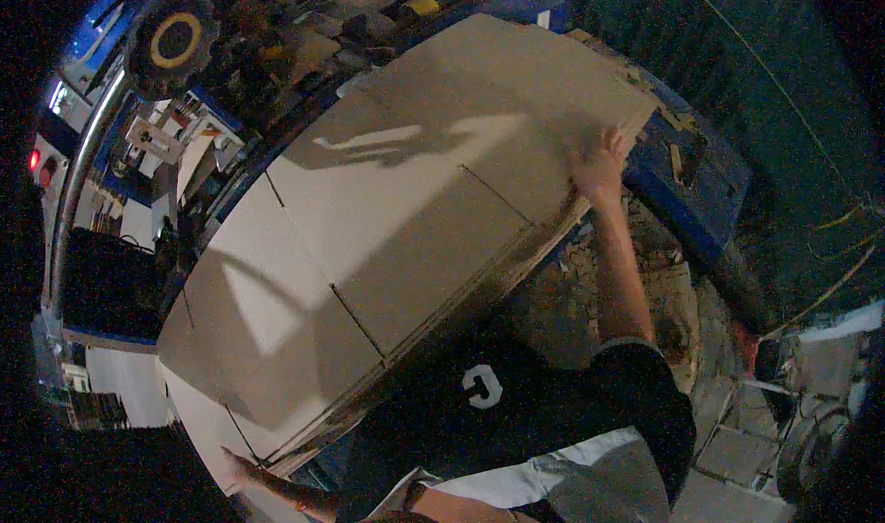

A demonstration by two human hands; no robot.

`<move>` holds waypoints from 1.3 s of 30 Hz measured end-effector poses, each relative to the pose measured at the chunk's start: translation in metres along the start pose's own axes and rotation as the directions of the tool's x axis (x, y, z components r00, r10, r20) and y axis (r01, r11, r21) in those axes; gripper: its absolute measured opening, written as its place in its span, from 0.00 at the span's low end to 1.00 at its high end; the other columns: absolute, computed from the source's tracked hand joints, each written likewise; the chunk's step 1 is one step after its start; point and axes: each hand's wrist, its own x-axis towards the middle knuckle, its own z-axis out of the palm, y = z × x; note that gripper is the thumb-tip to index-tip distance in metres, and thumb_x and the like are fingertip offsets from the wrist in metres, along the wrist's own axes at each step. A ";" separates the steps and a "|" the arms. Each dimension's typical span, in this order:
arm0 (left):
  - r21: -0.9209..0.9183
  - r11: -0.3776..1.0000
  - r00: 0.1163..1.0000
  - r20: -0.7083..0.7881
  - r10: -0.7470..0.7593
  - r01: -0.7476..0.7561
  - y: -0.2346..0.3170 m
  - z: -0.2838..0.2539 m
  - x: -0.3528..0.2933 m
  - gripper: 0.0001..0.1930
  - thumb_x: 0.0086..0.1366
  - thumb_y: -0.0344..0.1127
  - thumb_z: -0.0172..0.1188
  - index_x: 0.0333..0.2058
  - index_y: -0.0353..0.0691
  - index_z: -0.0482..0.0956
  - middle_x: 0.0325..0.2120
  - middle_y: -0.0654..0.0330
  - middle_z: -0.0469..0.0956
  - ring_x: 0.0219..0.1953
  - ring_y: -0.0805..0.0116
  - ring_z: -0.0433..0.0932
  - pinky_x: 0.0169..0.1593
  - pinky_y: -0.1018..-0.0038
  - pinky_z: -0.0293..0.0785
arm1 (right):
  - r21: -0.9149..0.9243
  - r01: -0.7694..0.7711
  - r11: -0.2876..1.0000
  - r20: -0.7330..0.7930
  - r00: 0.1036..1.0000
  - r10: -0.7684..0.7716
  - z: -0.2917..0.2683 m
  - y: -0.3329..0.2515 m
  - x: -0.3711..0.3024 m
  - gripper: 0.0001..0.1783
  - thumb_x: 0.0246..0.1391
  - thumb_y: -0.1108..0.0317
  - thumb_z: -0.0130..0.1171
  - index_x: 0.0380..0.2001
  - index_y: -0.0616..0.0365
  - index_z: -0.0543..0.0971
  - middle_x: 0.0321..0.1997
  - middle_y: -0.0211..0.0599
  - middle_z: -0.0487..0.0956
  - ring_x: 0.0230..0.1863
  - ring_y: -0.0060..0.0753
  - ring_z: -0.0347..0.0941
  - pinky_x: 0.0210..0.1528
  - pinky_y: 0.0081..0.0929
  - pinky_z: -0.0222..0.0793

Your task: The person repeatedly folds the flaps of flat-packed cardboard boxes and stacks them on a workbench. The person handles each box one at a time, folding side and top flaps, then placing the assembled box on a growing stack.

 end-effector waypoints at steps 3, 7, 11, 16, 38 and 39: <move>0.027 0.997 0.997 0.000 -0.079 0.079 -0.005 0.001 -0.001 0.35 0.57 0.58 0.50 0.55 0.37 0.64 0.52 0.50 0.67 0.55 0.54 0.65 0.61 0.56 0.49 | -0.071 -0.047 0.996 -0.095 0.995 0.040 0.021 0.001 -0.006 0.47 0.48 0.42 0.53 0.59 0.71 0.55 0.63 0.65 0.50 0.67 0.60 0.38 0.66 0.41 0.38; -0.517 0.850 0.913 -0.387 -0.127 -0.101 0.011 -0.026 -0.011 0.37 0.58 0.64 0.43 0.55 0.39 0.65 0.51 0.52 0.69 0.55 0.53 0.64 0.60 0.48 0.47 | 0.316 -0.032 0.948 -0.256 0.960 0.118 0.019 -0.016 -0.004 0.41 0.51 0.50 0.51 0.59 0.71 0.55 0.64 0.64 0.50 0.67 0.53 0.42 0.65 0.38 0.43; -0.934 0.326 0.877 -0.027 -0.479 0.150 -0.010 -0.046 -0.004 0.31 0.61 0.56 0.41 0.58 0.42 0.60 0.51 0.50 0.68 0.55 0.47 0.62 0.52 0.44 0.57 | 0.811 0.294 0.506 -0.458 0.857 0.236 0.003 -0.036 0.030 0.26 0.52 0.65 0.51 0.53 0.67 0.64 0.58 0.48 0.62 0.59 0.40 0.57 0.58 0.31 0.54; -0.994 -0.085 0.962 0.082 -0.262 0.062 -0.053 -0.014 0.032 0.25 0.61 0.44 0.47 0.52 0.33 0.64 0.50 0.48 0.68 0.52 0.52 0.66 0.55 0.53 0.60 | 0.955 -0.006 0.296 -0.085 0.952 0.294 -0.063 -0.057 0.077 0.23 0.47 0.77 0.48 0.51 0.65 0.67 0.50 0.37 0.71 0.50 0.32 0.67 0.52 0.26 0.60; -0.538 0.196 0.141 0.141 0.980 -0.820 0.157 -0.137 -0.156 0.26 0.50 0.25 0.52 0.50 0.53 0.72 0.56 0.57 0.64 0.60 0.50 0.59 0.61 0.56 0.54 | 0.609 0.792 -0.038 0.101 -0.126 -0.987 -0.051 -0.102 -0.123 0.24 0.40 0.67 0.55 0.47 0.48 0.73 0.57 0.32 0.69 0.59 0.41 0.63 0.60 0.39 0.58; -0.552 0.198 0.137 0.149 0.979 -0.810 0.157 -0.137 -0.155 0.27 0.49 0.24 0.52 0.50 0.53 0.72 0.57 0.57 0.64 0.60 0.50 0.58 0.61 0.56 0.53 | 0.614 0.788 -0.045 0.099 -0.133 -0.986 -0.049 -0.102 -0.120 0.25 0.40 0.67 0.55 0.47 0.48 0.73 0.57 0.32 0.69 0.59 0.40 0.63 0.60 0.40 0.58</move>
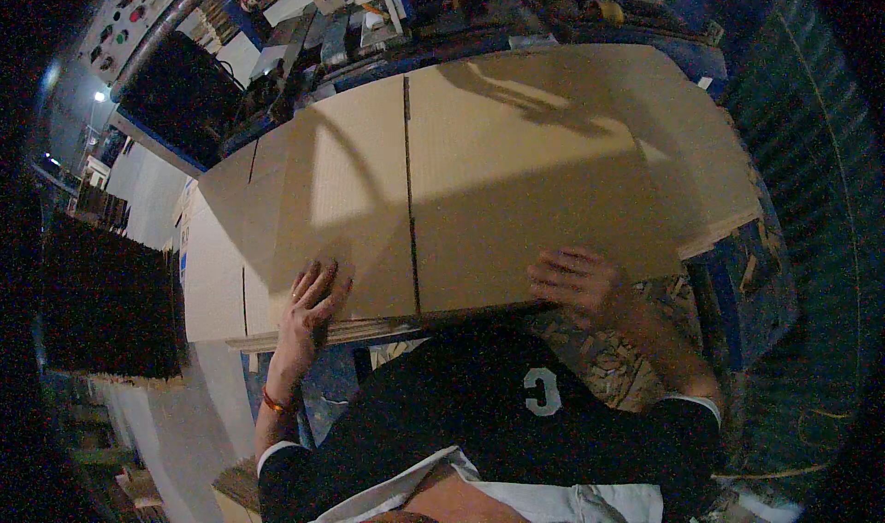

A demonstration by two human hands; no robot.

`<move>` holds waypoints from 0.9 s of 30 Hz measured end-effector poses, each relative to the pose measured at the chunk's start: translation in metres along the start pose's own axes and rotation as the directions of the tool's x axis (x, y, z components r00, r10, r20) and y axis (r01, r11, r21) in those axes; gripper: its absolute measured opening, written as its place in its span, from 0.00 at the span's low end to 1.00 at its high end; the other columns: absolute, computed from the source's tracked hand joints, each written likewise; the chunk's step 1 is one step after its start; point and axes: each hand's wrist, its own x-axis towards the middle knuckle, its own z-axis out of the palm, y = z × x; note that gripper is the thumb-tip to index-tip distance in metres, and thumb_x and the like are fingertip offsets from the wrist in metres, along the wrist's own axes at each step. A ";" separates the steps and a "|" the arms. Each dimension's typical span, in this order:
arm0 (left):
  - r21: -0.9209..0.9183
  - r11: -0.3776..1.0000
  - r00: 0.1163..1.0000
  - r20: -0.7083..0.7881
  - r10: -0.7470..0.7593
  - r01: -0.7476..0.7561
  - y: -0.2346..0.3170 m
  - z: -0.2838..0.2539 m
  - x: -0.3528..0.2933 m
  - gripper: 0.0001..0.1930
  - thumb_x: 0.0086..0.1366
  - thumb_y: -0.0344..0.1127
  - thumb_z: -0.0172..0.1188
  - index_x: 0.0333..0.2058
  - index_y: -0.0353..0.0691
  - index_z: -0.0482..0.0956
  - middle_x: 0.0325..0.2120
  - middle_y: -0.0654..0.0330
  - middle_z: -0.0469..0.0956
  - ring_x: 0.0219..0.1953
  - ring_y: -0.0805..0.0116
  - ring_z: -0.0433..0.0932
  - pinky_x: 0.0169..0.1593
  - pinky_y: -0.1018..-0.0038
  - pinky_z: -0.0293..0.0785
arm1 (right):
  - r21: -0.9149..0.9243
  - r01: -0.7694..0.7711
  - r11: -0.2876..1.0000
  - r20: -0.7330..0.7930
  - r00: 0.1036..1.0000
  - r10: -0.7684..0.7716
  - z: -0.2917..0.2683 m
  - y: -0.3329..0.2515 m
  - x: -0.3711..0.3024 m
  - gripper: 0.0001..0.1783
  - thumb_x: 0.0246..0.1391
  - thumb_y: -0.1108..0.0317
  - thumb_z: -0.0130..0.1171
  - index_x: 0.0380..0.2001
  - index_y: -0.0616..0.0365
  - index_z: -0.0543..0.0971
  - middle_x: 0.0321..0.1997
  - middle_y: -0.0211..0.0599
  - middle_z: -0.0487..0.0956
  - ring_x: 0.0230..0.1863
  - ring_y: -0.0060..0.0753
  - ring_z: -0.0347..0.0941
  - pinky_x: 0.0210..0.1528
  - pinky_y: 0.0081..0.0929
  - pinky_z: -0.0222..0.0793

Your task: The person repeatedly folds the flaps of flat-packed cardboard boxes and stacks them on a workbench. The person handles each box one at a time, folding side and top flaps, then placing the assembled box on a growing stack.

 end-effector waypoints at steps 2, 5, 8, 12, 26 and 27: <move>-0.017 1.000 1.000 0.000 0.006 -0.006 -0.005 0.000 0.001 0.29 0.47 0.23 0.52 0.51 0.53 0.72 0.57 0.57 0.63 0.61 0.50 0.57 0.62 0.55 0.52 | -0.001 0.020 1.000 0.029 0.999 -0.020 0.000 0.007 0.002 0.25 0.41 0.66 0.55 0.47 0.48 0.73 0.58 0.33 0.68 0.59 0.40 0.62 0.60 0.41 0.57; -0.026 1.000 0.999 -0.037 0.016 -0.017 -0.018 0.003 0.005 0.30 0.46 0.24 0.54 0.52 0.53 0.71 0.57 0.57 0.63 0.61 0.51 0.57 0.62 0.56 0.51 | -0.010 0.026 1.000 0.053 0.998 -0.026 0.000 0.025 0.010 0.25 0.43 0.60 0.58 0.48 0.50 0.73 0.58 0.35 0.68 0.60 0.42 0.61 0.60 0.43 0.56; -0.023 1.000 0.995 -0.094 0.016 -0.018 -0.033 0.004 0.010 0.32 0.44 0.25 0.57 0.52 0.52 0.71 0.57 0.57 0.63 0.60 0.52 0.57 0.62 0.56 0.51 | -0.053 -0.051 0.997 0.024 0.998 0.053 -0.001 0.051 0.022 0.31 0.42 0.53 0.61 0.50 0.54 0.72 0.58 0.39 0.67 0.60 0.43 0.60 0.59 0.43 0.56; 0.001 0.999 0.979 -0.202 0.035 -0.035 -0.052 0.004 0.031 0.32 0.44 0.26 0.60 0.53 0.51 0.70 0.56 0.56 0.64 0.59 0.53 0.60 0.62 0.58 0.52 | -0.246 -0.112 0.963 0.107 0.984 0.142 -0.006 0.094 0.042 0.38 0.41 0.43 0.59 0.53 0.53 0.68 0.61 0.37 0.63 0.63 0.42 0.55 0.60 0.42 0.53; 0.170 0.985 0.927 -0.371 0.062 0.002 -0.137 0.036 0.194 0.31 0.52 0.30 0.57 0.57 0.43 0.62 0.55 0.49 0.62 0.59 0.48 0.58 0.61 0.62 0.54 | -0.319 -0.417 0.851 0.051 0.889 0.454 0.006 0.209 0.147 0.32 0.50 0.40 0.46 0.56 0.41 0.66 0.62 0.37 0.60 0.62 0.39 0.56 0.58 0.42 0.56; 0.228 0.966 0.929 -0.370 -0.029 0.121 -0.141 0.040 0.198 0.32 0.51 0.31 0.58 0.57 0.42 0.61 0.55 0.49 0.62 0.59 0.47 0.57 0.61 0.61 0.54 | -0.354 -0.456 0.816 -0.017 0.876 0.482 0.012 0.204 0.153 0.31 0.51 0.42 0.47 0.56 0.42 0.66 0.62 0.39 0.60 0.62 0.39 0.55 0.59 0.42 0.55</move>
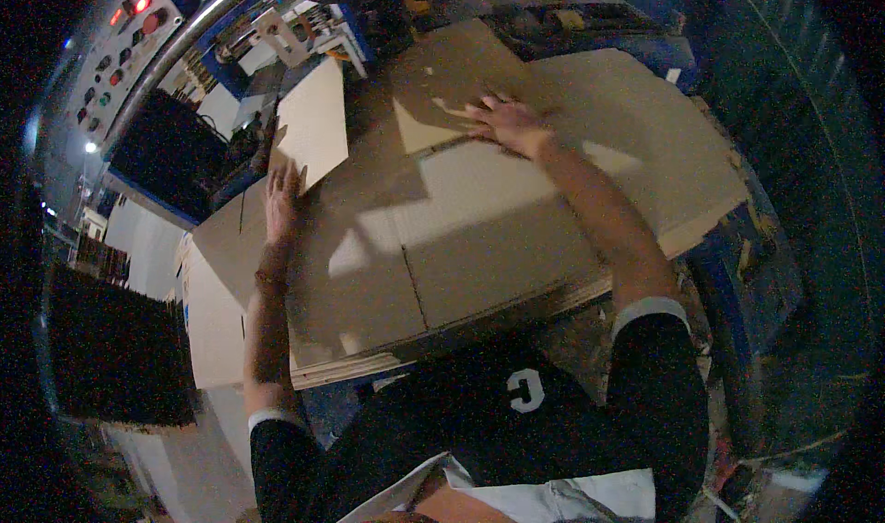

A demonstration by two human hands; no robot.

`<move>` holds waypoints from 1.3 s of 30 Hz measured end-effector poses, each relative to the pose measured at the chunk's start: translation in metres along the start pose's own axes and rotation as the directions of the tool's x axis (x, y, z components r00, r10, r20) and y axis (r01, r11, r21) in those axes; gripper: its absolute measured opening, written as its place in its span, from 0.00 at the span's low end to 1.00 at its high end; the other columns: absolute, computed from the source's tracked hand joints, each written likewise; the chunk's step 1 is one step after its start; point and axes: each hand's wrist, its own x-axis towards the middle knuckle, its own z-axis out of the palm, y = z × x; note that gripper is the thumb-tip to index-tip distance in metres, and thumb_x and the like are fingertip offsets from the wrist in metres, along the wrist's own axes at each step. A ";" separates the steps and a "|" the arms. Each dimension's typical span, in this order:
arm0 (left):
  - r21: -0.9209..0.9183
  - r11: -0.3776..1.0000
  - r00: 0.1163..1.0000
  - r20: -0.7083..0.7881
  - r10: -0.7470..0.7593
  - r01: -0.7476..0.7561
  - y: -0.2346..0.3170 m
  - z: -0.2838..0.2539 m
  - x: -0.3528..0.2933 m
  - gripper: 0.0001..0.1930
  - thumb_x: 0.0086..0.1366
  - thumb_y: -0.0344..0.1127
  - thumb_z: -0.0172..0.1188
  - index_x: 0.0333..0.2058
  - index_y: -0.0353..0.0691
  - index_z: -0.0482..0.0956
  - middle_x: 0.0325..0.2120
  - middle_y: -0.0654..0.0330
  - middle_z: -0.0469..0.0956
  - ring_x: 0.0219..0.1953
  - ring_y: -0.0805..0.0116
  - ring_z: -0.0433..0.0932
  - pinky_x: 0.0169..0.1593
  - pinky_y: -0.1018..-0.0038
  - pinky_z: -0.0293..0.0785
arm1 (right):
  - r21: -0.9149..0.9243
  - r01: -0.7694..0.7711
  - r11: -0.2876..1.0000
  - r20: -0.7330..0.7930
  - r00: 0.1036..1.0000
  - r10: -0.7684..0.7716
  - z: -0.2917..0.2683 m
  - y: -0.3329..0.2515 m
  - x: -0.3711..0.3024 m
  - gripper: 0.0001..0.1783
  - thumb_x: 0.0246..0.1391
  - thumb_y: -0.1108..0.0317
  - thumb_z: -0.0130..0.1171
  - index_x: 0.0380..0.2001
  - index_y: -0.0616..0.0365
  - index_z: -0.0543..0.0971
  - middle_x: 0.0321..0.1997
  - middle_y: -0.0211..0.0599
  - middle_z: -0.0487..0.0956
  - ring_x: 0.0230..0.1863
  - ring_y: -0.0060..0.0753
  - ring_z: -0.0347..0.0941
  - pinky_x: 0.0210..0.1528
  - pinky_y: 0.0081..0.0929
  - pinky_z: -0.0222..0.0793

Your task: The person repeatedly folds the flaps of flat-packed cardboard boxes and stacks them on a workbench. The person handles each box one at a time, folding side and top flaps, then placing the assembled box on a growing stack.

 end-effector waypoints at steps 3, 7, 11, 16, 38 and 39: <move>0.156 0.978 0.990 -0.004 -0.138 0.137 -0.004 -0.002 -0.005 0.36 0.50 0.34 0.61 0.58 0.40 0.58 0.56 0.47 0.61 0.59 0.46 0.57 0.61 0.61 0.53 | -0.044 -0.194 0.980 -0.024 0.981 0.193 -0.008 -0.019 -0.011 0.29 0.52 0.47 0.51 0.56 0.44 0.66 0.62 0.44 0.60 0.62 0.41 0.55 0.61 0.41 0.51; 0.001 0.957 0.947 -0.148 -0.286 0.289 -0.028 -0.062 -0.092 0.34 0.52 0.34 0.64 0.56 0.33 0.59 0.55 0.46 0.62 0.57 0.50 0.60 0.60 0.64 0.55 | 0.186 -0.113 0.976 -0.113 0.984 0.136 -0.034 -0.003 -0.113 0.32 0.52 0.53 0.54 0.58 0.53 0.61 0.63 0.46 0.58 0.63 0.48 0.53 0.63 0.38 0.47; 0.084 0.635 0.589 -0.483 -0.648 0.768 -0.072 -0.114 -0.225 0.33 0.54 0.43 0.60 0.56 0.37 0.61 0.53 0.47 0.65 0.53 0.51 0.65 0.56 0.63 0.60 | 0.334 -0.697 0.634 -0.527 0.420 0.739 -0.027 0.032 -0.229 0.41 0.51 0.49 0.54 0.61 0.59 0.53 0.65 0.58 0.50 0.66 0.54 0.45 0.66 0.37 0.41; 0.206 0.219 0.266 -0.240 -0.933 0.954 -0.102 -0.110 -0.305 0.30 0.55 0.51 0.55 0.55 0.44 0.64 0.51 0.49 0.68 0.49 0.49 0.68 0.51 0.60 0.63 | 0.243 -0.848 0.470 -0.380 0.363 0.851 0.011 0.059 -0.275 0.41 0.51 0.51 0.53 0.63 0.58 0.50 0.64 0.63 0.48 0.67 0.60 0.38 0.66 0.41 0.41; -0.992 -0.101 0.211 0.116 -0.971 0.079 -0.132 -0.162 -0.291 0.15 0.57 0.33 0.52 0.43 0.33 0.71 0.39 0.53 0.74 0.40 0.63 0.74 0.46 0.68 0.70 | 0.912 0.366 0.183 -0.281 0.237 0.930 -0.110 0.080 -0.246 0.25 0.48 0.79 0.47 0.54 0.60 0.65 0.50 0.36 0.71 0.49 0.35 0.68 0.52 0.28 0.62; -0.993 -0.054 0.200 0.075 -0.977 0.107 -0.107 -0.172 -0.287 0.15 0.57 0.33 0.53 0.42 0.33 0.71 0.39 0.52 0.74 0.40 0.63 0.74 0.46 0.68 0.70 | 0.883 0.398 0.248 -0.389 0.325 0.862 -0.129 0.057 -0.250 0.28 0.49 0.81 0.46 0.56 0.61 0.62 0.56 0.37 0.68 0.54 0.34 0.65 0.56 0.27 0.58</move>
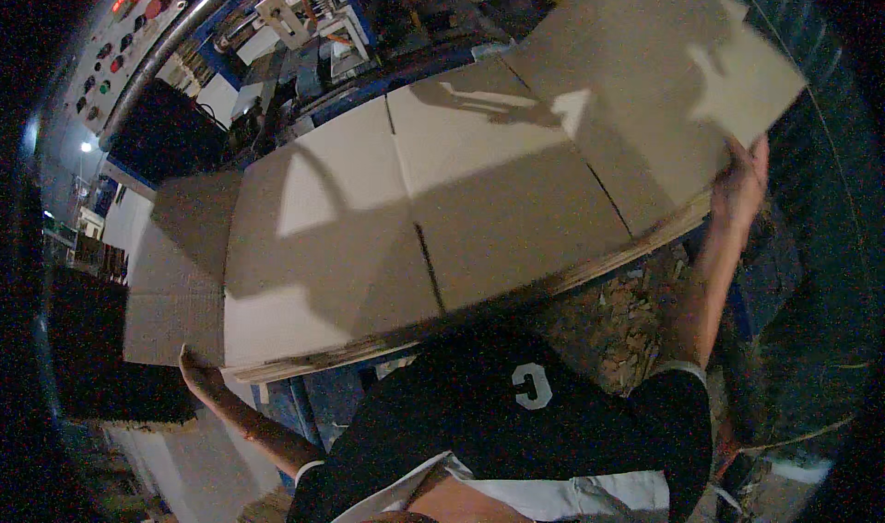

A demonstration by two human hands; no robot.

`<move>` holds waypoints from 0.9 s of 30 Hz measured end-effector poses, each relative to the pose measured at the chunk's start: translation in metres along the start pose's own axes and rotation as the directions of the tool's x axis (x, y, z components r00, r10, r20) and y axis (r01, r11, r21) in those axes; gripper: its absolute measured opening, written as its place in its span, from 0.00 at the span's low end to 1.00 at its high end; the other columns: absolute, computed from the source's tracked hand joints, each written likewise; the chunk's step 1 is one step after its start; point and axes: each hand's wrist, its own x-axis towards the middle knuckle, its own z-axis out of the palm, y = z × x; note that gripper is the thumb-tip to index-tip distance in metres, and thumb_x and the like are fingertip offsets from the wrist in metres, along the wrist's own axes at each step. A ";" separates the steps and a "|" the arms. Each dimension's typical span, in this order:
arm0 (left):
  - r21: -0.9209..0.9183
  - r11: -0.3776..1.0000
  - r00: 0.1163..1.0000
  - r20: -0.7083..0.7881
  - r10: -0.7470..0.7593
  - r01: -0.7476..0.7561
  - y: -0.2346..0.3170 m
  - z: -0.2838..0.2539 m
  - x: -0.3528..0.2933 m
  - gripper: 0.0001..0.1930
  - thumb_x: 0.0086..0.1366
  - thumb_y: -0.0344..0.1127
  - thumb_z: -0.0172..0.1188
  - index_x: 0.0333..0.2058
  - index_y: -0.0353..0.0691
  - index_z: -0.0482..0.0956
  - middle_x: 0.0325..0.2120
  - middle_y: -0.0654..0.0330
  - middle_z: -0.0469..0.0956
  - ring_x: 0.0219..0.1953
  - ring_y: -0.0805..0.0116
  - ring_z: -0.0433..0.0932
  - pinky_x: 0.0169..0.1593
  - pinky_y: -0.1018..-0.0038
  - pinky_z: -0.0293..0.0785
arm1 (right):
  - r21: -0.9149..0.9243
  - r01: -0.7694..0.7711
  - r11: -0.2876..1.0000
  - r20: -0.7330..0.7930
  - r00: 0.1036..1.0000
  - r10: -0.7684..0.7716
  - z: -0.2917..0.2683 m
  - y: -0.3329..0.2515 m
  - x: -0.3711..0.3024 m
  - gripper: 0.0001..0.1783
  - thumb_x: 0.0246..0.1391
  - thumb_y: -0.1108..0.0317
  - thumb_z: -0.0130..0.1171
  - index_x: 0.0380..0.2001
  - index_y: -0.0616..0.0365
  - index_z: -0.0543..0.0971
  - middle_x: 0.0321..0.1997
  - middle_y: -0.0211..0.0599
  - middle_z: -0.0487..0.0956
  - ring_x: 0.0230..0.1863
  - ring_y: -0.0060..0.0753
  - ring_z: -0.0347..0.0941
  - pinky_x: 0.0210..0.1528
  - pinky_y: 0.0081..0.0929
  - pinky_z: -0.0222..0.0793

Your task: The person repeatedly folds the flaps of flat-packed cardboard boxes and stacks them on a workbench. The person handles each box one at a time, folding side and top flaps, then placing the assembled box on a growing stack.

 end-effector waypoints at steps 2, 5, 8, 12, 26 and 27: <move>0.115 0.990 0.997 0.009 0.078 -0.079 0.011 0.016 -0.038 0.14 0.56 0.34 0.57 0.40 0.34 0.71 0.39 0.54 0.74 0.39 0.65 0.74 0.44 0.71 0.71 | -0.207 0.182 0.961 0.057 0.983 -0.174 0.023 -0.033 -0.049 0.25 0.49 0.77 0.51 0.54 0.63 0.65 0.51 0.36 0.72 0.49 0.30 0.68 0.52 0.26 0.62; 0.314 0.921 0.973 0.059 0.223 -0.230 0.005 0.026 -0.100 0.11 0.57 0.33 0.57 0.37 0.35 0.71 0.38 0.57 0.73 0.38 0.68 0.73 0.42 0.71 0.72 | -0.899 0.113 0.422 0.090 0.993 -0.073 0.046 -0.046 -0.133 0.18 0.48 0.72 0.55 0.45 0.59 0.74 0.43 0.36 0.77 0.42 0.30 0.72 0.45 0.28 0.67; 0.378 0.778 0.824 0.483 0.296 -0.501 -0.008 0.054 -0.141 0.10 0.57 0.28 0.55 0.39 0.36 0.72 0.40 0.55 0.73 0.42 0.65 0.71 0.46 0.70 0.69 | -0.467 0.674 0.573 0.847 0.527 0.071 0.069 -0.024 -0.172 0.12 0.47 0.69 0.56 0.38 0.50 0.79 0.44 0.39 0.77 0.47 0.37 0.73 0.46 0.36 0.69; 0.498 0.762 0.650 0.748 -0.136 -0.413 -0.019 0.108 -0.173 0.20 0.53 0.21 0.53 0.45 0.44 0.77 0.50 0.53 0.70 0.55 0.55 0.66 0.60 0.63 0.56 | -0.144 0.859 0.490 0.989 0.117 0.086 0.091 0.002 -0.174 0.13 0.44 0.71 0.55 0.37 0.50 0.79 0.47 0.34 0.76 0.50 0.41 0.71 0.49 0.35 0.69; 0.156 0.166 0.134 0.981 -0.138 -0.974 -0.030 0.166 -0.131 0.30 0.45 0.25 0.59 0.51 0.50 0.72 0.55 0.55 0.64 0.58 0.55 0.61 0.61 0.57 0.53 | -0.361 0.764 0.535 0.907 0.153 0.393 0.080 0.079 -0.088 0.34 0.47 0.47 0.55 0.57 0.47 0.65 0.64 0.37 0.59 0.65 0.43 0.50 0.65 0.45 0.41; 0.149 0.172 0.129 0.984 -0.120 -0.974 -0.034 0.172 -0.126 0.30 0.45 0.24 0.60 0.51 0.50 0.72 0.56 0.54 0.63 0.59 0.55 0.61 0.61 0.58 0.54 | -0.408 0.752 0.518 0.880 0.173 0.442 0.086 0.086 -0.079 0.36 0.46 0.45 0.55 0.57 0.47 0.64 0.64 0.37 0.59 0.65 0.44 0.50 0.65 0.46 0.41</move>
